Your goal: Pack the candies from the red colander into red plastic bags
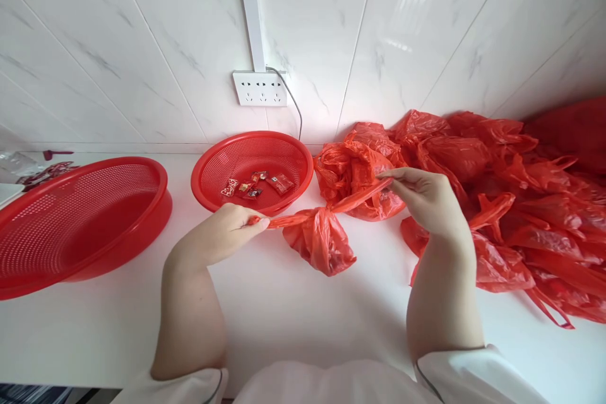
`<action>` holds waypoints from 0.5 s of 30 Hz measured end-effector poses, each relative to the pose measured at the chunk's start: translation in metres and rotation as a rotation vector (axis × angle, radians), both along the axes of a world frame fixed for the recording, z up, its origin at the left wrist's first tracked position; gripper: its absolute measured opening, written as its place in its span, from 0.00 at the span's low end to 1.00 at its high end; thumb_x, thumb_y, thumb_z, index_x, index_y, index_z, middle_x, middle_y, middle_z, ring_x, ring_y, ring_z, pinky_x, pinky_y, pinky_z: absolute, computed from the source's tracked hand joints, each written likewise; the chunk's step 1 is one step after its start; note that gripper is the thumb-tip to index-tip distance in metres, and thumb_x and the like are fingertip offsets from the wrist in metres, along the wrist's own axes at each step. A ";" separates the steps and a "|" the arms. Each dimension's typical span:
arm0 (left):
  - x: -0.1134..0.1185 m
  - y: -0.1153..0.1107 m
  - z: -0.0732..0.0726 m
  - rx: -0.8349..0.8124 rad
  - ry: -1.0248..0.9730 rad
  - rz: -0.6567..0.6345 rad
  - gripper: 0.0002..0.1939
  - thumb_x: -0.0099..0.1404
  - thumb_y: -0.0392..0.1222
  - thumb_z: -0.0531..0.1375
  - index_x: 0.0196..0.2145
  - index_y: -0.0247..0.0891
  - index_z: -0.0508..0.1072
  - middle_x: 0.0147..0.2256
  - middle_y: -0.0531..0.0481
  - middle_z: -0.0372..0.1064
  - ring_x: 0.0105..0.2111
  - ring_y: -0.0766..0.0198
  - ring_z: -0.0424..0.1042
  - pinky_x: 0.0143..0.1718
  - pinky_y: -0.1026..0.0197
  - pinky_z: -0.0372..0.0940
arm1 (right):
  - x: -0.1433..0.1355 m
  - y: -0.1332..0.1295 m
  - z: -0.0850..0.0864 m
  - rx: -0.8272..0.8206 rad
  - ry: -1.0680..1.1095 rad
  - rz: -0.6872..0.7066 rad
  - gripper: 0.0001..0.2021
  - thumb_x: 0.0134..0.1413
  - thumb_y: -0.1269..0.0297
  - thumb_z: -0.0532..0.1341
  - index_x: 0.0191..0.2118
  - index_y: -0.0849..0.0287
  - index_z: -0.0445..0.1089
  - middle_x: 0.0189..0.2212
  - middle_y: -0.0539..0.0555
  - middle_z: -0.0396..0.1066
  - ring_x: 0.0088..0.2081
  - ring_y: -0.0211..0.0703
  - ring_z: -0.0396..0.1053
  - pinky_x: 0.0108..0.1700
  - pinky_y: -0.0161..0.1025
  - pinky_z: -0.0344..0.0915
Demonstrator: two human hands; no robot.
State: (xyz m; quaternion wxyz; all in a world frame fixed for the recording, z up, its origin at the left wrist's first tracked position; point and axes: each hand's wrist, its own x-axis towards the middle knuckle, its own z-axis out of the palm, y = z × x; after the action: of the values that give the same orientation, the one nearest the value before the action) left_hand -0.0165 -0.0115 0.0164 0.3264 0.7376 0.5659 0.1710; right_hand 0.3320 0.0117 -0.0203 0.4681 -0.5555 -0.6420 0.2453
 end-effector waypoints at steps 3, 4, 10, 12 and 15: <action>0.009 0.005 -0.004 -0.035 0.136 -0.069 0.21 0.67 0.52 0.54 0.22 0.41 0.73 0.18 0.53 0.61 0.17 0.65 0.61 0.17 0.63 0.47 | 0.002 -0.004 0.000 -0.105 -0.247 0.152 0.12 0.58 0.67 0.58 0.44 0.52 0.76 0.41 0.53 0.77 0.42 0.47 0.75 0.45 0.46 0.71; 0.012 0.006 -0.004 -0.010 0.123 -0.069 0.18 0.66 0.53 0.54 0.28 0.42 0.76 0.21 0.52 0.67 0.21 0.63 0.67 0.19 0.64 0.52 | 0.001 -0.006 0.001 -0.102 -0.330 0.198 0.14 0.58 0.68 0.57 0.46 0.51 0.75 0.47 0.53 0.75 0.45 0.48 0.74 0.45 0.47 0.71; 0.012 0.006 0.001 0.115 -0.022 0.008 0.24 0.67 0.55 0.54 0.59 0.52 0.67 0.46 0.50 0.76 0.48 0.55 0.73 0.45 0.58 0.67 | -0.046 -0.018 0.000 0.014 -0.464 0.433 0.16 0.60 0.59 0.58 0.53 0.52 0.69 0.58 0.58 0.65 0.58 0.52 0.65 0.56 0.51 0.64; 0.009 0.007 0.001 0.174 0.002 0.028 0.22 0.68 0.55 0.53 0.57 0.51 0.70 0.48 0.49 0.75 0.48 0.54 0.73 0.47 0.57 0.67 | -0.075 -0.018 -0.011 -0.092 -0.506 0.491 0.24 0.56 0.52 0.62 0.57 0.54 0.66 0.55 0.61 0.67 0.54 0.55 0.67 0.54 0.51 0.65; 0.004 0.011 -0.003 0.213 0.074 0.039 0.21 0.67 0.55 0.54 0.55 0.51 0.71 0.50 0.48 0.74 0.47 0.52 0.73 0.43 0.57 0.69 | -0.108 -0.011 -0.034 -0.292 -0.693 0.513 0.33 0.48 0.53 0.67 0.60 0.54 0.62 0.51 0.63 0.69 0.45 0.57 0.72 0.43 0.49 0.68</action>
State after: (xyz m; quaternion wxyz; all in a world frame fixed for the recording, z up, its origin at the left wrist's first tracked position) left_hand -0.0125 0.0000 0.0131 0.2216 0.7626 0.5707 0.2090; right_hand 0.2240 0.0003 -0.0543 0.0666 -0.4881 -0.8362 0.2410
